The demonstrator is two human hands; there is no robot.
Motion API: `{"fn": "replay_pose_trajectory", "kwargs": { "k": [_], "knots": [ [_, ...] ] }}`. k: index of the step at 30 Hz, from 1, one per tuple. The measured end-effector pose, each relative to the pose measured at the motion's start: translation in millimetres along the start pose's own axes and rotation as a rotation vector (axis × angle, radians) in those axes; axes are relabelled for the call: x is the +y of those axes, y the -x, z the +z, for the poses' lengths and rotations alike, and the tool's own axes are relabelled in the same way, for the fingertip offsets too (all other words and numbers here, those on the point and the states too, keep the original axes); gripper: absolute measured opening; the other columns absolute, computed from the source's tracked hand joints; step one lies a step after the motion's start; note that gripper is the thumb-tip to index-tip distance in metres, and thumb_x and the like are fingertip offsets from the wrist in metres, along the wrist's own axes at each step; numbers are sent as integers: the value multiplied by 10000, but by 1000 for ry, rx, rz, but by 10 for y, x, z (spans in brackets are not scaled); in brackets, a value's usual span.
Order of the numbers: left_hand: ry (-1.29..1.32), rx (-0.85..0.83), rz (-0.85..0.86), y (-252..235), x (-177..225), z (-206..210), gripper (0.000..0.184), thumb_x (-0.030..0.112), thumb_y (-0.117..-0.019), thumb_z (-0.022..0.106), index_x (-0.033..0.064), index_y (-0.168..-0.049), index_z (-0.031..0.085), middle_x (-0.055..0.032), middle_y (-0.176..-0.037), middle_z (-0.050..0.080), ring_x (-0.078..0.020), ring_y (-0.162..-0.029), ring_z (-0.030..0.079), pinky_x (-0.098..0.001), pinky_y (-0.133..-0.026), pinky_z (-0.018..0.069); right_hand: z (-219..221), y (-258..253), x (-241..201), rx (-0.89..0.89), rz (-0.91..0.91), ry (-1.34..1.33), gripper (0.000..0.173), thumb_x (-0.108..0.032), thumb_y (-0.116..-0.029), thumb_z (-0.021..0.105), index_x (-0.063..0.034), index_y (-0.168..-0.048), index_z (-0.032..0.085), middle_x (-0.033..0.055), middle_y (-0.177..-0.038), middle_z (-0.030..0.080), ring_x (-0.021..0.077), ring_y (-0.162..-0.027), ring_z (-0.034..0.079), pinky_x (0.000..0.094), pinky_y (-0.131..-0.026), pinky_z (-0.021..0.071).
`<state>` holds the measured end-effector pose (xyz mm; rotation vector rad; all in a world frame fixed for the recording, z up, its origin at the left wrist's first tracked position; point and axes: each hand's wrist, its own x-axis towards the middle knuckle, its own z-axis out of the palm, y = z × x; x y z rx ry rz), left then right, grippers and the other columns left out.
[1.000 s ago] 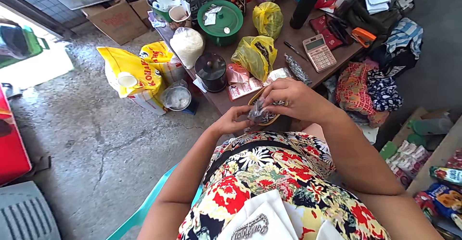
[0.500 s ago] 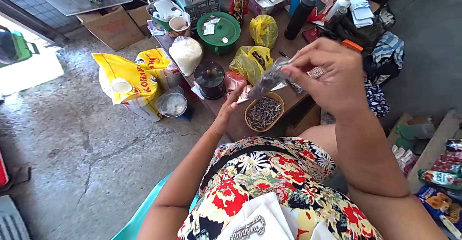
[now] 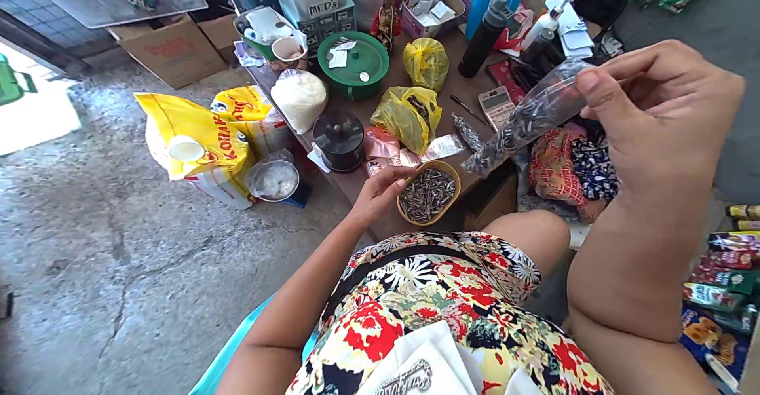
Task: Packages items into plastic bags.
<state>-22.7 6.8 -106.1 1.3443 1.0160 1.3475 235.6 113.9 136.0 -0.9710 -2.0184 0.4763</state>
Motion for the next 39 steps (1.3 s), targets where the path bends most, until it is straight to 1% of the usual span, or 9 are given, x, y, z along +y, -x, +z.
{"fn": "replay_pose_trajectory", "kwargs": {
  "k": [4,9,12,17,19,22,27,32,39],
  "knots": [
    [-119,-27,111,-272,96,195,308,109,-979,636,-40,-1248,655,-143,-1231,663,-173,-1145,641,-353,-1020,526,23,-14,25,4,-2,-16,191,-244,-962,721,-58,-993,691,-30,-977,639,-31,-769,612,139,-687,541],
    [-198,-70,65,-650,151,428,775,171,-844,844,10,-1499,463,-195,-1483,503,-276,-1301,566,-404,-1056,516,93,-43,91,-3,57,-75,172,-247,-936,746,-93,-948,671,-65,-920,643,-34,-717,621,138,-640,549],
    [-144,-184,74,-740,177,522,588,94,-881,794,-49,-1397,550,-214,-1304,636,-252,-1102,682,-385,-933,583,115,-43,138,-69,108,-62,204,-224,-885,791,-97,-915,634,-72,-877,617,-49,-694,594,124,-636,530],
    [-167,-356,32,-669,48,608,401,71,-911,759,-40,-1277,640,-149,-1121,711,-160,-944,717,-321,-855,606,-66,41,263,-350,256,36,536,-135,-890,791,-127,-1379,572,6,-919,609,47,-708,625,209,-640,574],
    [-223,-369,39,-606,-63,601,423,86,-922,748,-27,-1312,631,-157,-1194,698,-186,-1055,700,-347,-957,573,-128,89,370,-397,261,88,281,-129,-933,744,-94,-1210,710,32,-943,634,73,-709,619,229,-651,561],
    [-297,-353,16,-479,-199,497,474,127,-933,733,1,-1372,605,-171,-1300,641,-248,-1160,643,-404,-1014,531,-196,158,540,-467,252,116,121,-149,-959,697,-69,-1045,725,40,-974,613,73,-745,614,234,-675,557],
    [-247,-205,-188,-140,-267,197,386,122,-954,698,17,-1321,638,-149,-1263,645,-220,-1100,661,-390,-946,564,-267,272,915,-585,325,130,92,-102,-980,653,-62,-1058,678,78,-1068,646,143,-803,649,347,-731,585],
    [-204,-93,-292,156,-304,-13,317,130,-976,667,-2,-1263,651,-121,-1225,677,-150,-1047,691,-336,-940,576,-244,63,1313,-631,499,278,113,-60,-1027,602,-25,-1110,670,154,-942,702,277,-807,698,518,-792,578],
    [-208,30,-350,321,-339,-109,307,132,-984,640,-19,-1251,643,-109,-1219,699,-107,-1060,695,-287,-960,565,583,-454,2339,-883,486,403,180,-22,-1012,582,-10,-1100,739,228,-1065,717,405,-973,689,644,-937,497]
  ]
}}
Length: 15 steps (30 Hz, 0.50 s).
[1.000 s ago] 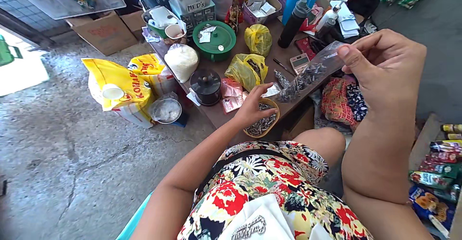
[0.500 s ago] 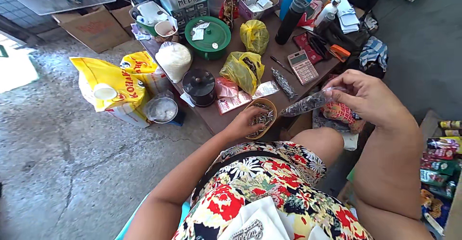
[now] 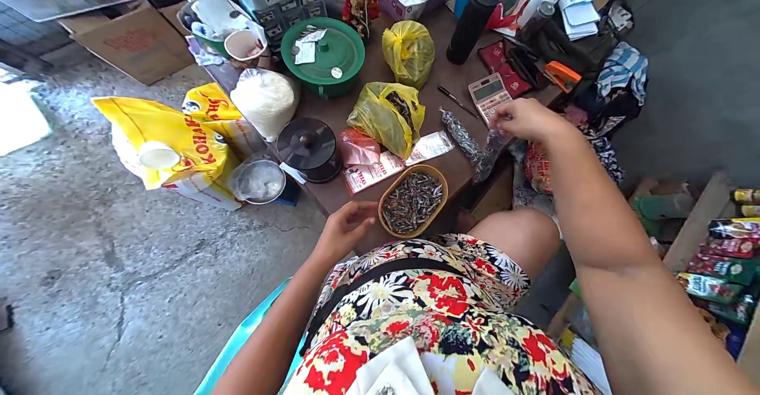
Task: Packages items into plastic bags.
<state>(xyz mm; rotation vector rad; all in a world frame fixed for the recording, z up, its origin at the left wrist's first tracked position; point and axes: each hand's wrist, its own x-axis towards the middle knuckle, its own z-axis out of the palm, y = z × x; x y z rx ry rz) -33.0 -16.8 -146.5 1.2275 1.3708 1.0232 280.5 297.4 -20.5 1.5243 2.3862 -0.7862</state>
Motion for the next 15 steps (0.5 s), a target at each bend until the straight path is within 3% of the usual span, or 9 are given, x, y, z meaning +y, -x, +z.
{"fn": "replay_pose_trajectory", "kwargs": {
  "k": [5,11,15],
  "knots": [
    [-25,21,-27,24,-16,-5,316,155,-991,626,-18,-1254,645,-96,-1228,699,-86,-1071,687,-263,-965,556,255,-768,-60,-36,-71,76,201,7,-977,591,-17,-1089,757,251,-1163,700,466,-1170,623,685,-1021,430],
    [-17,68,-61,19,-23,-19,312,137,-982,626,-16,-1253,642,-90,-1221,705,-92,-1052,696,-266,-949,565,640,-1263,-58,-83,-83,-20,194,-3,-956,627,-30,-1092,763,225,-1152,712,421,-1149,647,650,-1029,454],
    [-16,72,-84,-8,-42,18,305,123,-978,631,-21,-1248,639,-85,-1220,705,-95,-1057,696,-273,-957,566,845,-1401,-81,-214,7,-120,214,-11,-966,622,-34,-1141,742,205,-1173,713,375,-1089,693,591,-1006,517]
  ]
}}
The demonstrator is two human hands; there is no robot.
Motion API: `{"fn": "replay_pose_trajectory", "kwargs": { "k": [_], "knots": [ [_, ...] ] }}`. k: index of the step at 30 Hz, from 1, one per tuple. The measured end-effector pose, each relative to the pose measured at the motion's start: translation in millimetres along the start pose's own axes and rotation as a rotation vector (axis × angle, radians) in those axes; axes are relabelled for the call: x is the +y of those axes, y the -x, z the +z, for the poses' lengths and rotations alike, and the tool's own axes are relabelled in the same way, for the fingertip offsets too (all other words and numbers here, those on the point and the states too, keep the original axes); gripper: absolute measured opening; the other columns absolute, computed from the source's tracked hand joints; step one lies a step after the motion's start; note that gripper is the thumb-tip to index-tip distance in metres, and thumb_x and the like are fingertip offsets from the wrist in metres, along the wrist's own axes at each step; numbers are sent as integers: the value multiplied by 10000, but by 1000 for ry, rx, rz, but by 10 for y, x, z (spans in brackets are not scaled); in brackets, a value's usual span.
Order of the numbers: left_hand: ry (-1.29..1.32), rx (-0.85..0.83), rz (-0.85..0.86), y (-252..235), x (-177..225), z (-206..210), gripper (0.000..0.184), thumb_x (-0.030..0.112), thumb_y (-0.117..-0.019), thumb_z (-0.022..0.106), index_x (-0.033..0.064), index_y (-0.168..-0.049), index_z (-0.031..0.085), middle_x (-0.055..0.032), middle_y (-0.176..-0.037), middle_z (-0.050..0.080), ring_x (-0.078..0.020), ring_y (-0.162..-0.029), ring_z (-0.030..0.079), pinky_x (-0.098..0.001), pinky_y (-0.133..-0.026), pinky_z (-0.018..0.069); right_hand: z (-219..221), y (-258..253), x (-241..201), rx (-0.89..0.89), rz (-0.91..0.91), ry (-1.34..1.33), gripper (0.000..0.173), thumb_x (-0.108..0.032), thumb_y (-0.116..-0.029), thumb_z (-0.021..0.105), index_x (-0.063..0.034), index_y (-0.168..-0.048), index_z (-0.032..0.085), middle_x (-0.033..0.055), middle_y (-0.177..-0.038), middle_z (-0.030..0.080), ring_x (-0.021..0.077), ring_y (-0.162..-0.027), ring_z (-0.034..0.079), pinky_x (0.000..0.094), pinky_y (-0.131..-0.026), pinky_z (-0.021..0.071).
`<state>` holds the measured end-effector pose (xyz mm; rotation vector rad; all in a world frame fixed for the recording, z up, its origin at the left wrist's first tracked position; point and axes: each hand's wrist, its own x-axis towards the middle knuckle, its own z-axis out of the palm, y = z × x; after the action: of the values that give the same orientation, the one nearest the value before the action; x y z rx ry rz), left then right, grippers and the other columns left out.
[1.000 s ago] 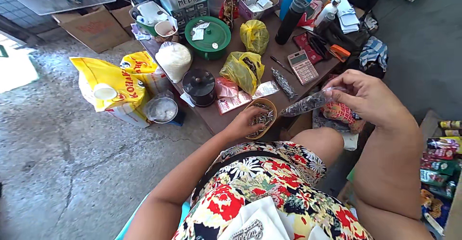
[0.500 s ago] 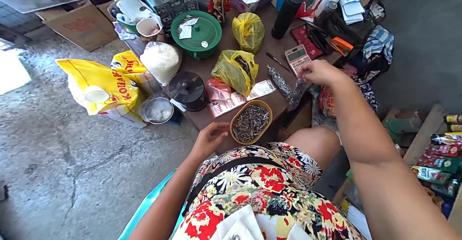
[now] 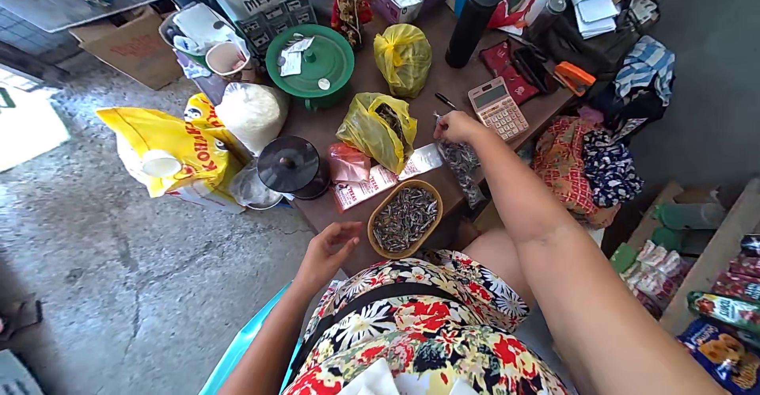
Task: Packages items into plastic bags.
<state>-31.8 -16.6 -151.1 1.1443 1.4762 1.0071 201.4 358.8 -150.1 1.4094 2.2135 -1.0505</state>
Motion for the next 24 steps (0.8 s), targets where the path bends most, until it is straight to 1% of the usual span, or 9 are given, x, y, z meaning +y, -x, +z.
{"fn": "replay_pose_trajectory", "kwargs": {
  "k": [3,7,10,14,17,19,20,22,24],
  "knots": [
    [1,0,-17,-30,-1,53,305,117,-974,630,-25,-1243,641,-93,-1213,708,-100,-1056,698,-275,-957,566,54,-31,-24,-27,-13,55,194,-4,-961,633,-14,-1118,747,223,-1176,704,397,-1134,659,608,-1017,480],
    [-6,-7,-15,-72,46,124,298,122,-975,633,-19,-1237,647,-73,-1200,714,-75,-1042,697,-255,-951,564,-6,0,19,99,14,103,194,22,-931,626,-24,-1050,772,247,-1175,697,437,-1180,629,650,-1022,460],
    [-35,-16,3,-86,43,150,298,124,-974,634,-23,-1232,654,-87,-1194,714,-81,-1040,699,-256,-953,566,-33,-9,125,170,-37,98,179,77,-918,618,21,-1011,760,264,-1196,668,439,-1187,613,619,-1042,464],
    [-65,-40,5,-92,51,202,297,106,-969,637,-33,-1230,660,-114,-1194,706,-93,-1054,696,-259,-965,561,19,-64,353,218,-209,140,207,152,-877,605,45,-980,749,274,-1205,635,431,-1189,601,563,-1065,462],
    [-92,-55,6,-84,62,220,301,110,-979,630,-41,-1237,660,-137,-1203,696,-117,-1060,694,-281,-969,561,19,8,354,240,-248,129,318,187,-834,607,25,-1078,730,248,-1333,596,437,-1235,584,614,-1040,474],
    [-93,-56,6,-77,64,211,300,115,-984,629,-40,-1239,659,-139,-1210,692,-118,-1062,695,-279,-971,561,12,165,185,326,-204,153,357,131,-871,612,-1,-1191,697,230,-1430,547,450,-1278,556,659,-1045,438],
    [-89,-51,7,-73,60,206,298,116,-984,630,-37,-1238,659,-135,-1211,692,-114,-1060,696,-274,-971,561,45,239,105,395,-210,161,343,94,-885,620,0,-1207,692,240,-1426,549,457,-1284,546,667,-1054,408],
    [-78,-44,10,-63,45,189,293,109,-983,631,-37,-1235,659,-133,-1217,691,-115,-1061,697,-273,-972,560,183,353,-23,485,-261,181,257,13,-915,646,33,-1165,706,284,-1319,599,482,-1258,546,681,-1047,394],
    [-73,-46,15,-46,28,170,289,106,-984,629,-30,-1236,659,-126,-1218,691,-116,-1062,697,-276,-971,563,383,401,-95,444,-306,246,190,-56,-956,645,27,-1098,740,281,-1218,645,481,-1224,565,678,-1032,402]
  ]
}}
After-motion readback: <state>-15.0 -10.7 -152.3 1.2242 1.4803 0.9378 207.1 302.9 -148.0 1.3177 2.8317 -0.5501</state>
